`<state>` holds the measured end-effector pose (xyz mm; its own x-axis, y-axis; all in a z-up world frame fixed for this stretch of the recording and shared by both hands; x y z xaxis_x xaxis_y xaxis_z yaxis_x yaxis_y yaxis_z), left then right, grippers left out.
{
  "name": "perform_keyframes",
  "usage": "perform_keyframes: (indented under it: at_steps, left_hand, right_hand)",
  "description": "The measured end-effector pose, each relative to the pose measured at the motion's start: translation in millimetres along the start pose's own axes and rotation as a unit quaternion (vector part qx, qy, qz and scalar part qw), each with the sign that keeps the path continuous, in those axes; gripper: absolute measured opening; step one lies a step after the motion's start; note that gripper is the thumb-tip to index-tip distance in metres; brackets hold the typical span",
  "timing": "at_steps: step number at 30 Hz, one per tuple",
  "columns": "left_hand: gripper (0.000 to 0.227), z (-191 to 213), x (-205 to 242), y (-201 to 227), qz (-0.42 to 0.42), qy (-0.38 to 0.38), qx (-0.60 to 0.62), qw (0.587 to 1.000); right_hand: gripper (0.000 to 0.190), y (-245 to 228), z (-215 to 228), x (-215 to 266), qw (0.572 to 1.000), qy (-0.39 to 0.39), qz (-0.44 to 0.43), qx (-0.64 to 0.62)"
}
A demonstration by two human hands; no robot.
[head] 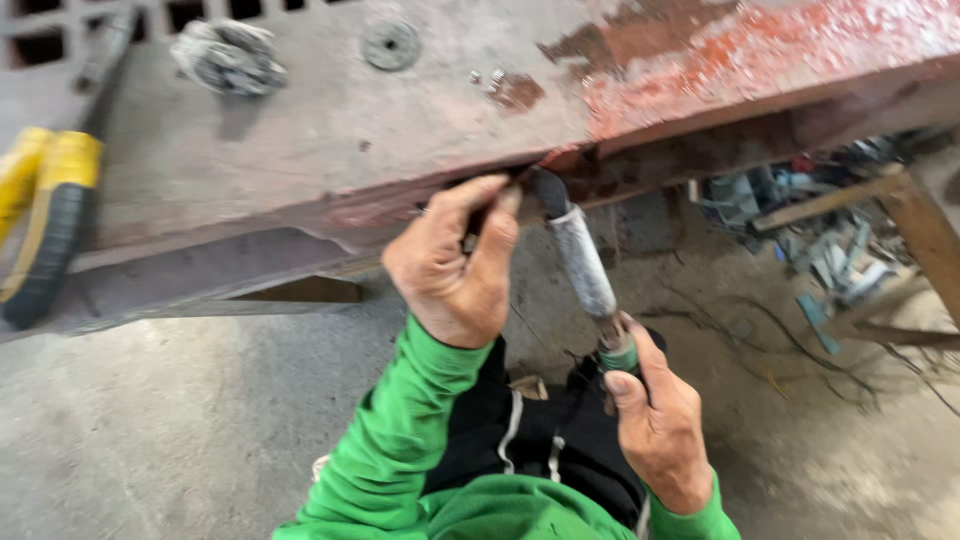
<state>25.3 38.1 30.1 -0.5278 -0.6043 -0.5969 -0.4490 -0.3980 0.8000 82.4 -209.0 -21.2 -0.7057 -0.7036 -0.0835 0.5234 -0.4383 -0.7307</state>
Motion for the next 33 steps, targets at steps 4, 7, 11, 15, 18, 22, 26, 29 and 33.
perform_keyframes:
  at_steps: [4,7,11,15,18,22,26,29,33]
  left_hand:
    - [0.015,2.4,-3.8,4.9,0.025,0.005,-0.02,0.999]
    - [0.015,0.7,-1.3,0.7,0.032,0.001,-0.024,0.999]
    - [0.016,0.1,2.8,-4.7,0.033,-0.002,-0.026,0.999]
    - [0.017,0.1,0.5,-2.1,0.029,-0.011,-0.017,0.999]
    - [0.015,-1.0,2.7,-7.2,0.06,0.001,-0.014,0.998]
    - [0.015,-3.8,3.8,-6.3,0.038,0.008,-0.002,0.999]
    - [0.013,-3.8,3.0,-4.3,0.045,0.014,-0.012,0.999]
    - [0.013,-4.8,1.9,-2.1,0.035,0.016,-0.009,0.999]
    - [0.012,-5.5,3.4,-4.2,0.051,0.02,-0.011,0.998]
  right_hand:
    - [0.05,-4.5,-7.4,-5.1,0.999,0.031,0.0,0.007]
    - [0.048,-0.7,-12.3,-8.4,0.998,0.054,0.025,0.033]
    - [0.049,7.6,-16.4,-6.2,0.998,0.06,0.028,-0.004]
    - [0.05,4.9,-12.4,-10.6,0.997,0.065,0.042,0.001]
    - [0.051,9.7,-9.8,-10.5,0.998,0.061,0.024,-0.011]
    - [0.053,22.5,-13.5,-11.4,0.995,0.027,0.008,-0.097]
    - [0.054,31.0,-17.5,-9.6,0.99,-0.004,-0.01,-0.144]
    - [0.054,33.7,-15.8,-8.9,0.992,-0.016,0.003,-0.125]
    - [0.054,39.5,-15.9,-8.9,0.992,-0.021,0.003,-0.125]
Point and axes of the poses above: each hand's wrist, its own x-axis away from the middle knuckle, its own z-axis out of the back of the hand, y = z × x, the point moved 6 cm from there along -x, towards the middle knuckle, and after that the axes turned 11 degrees about -y, right-handed, at the moved point
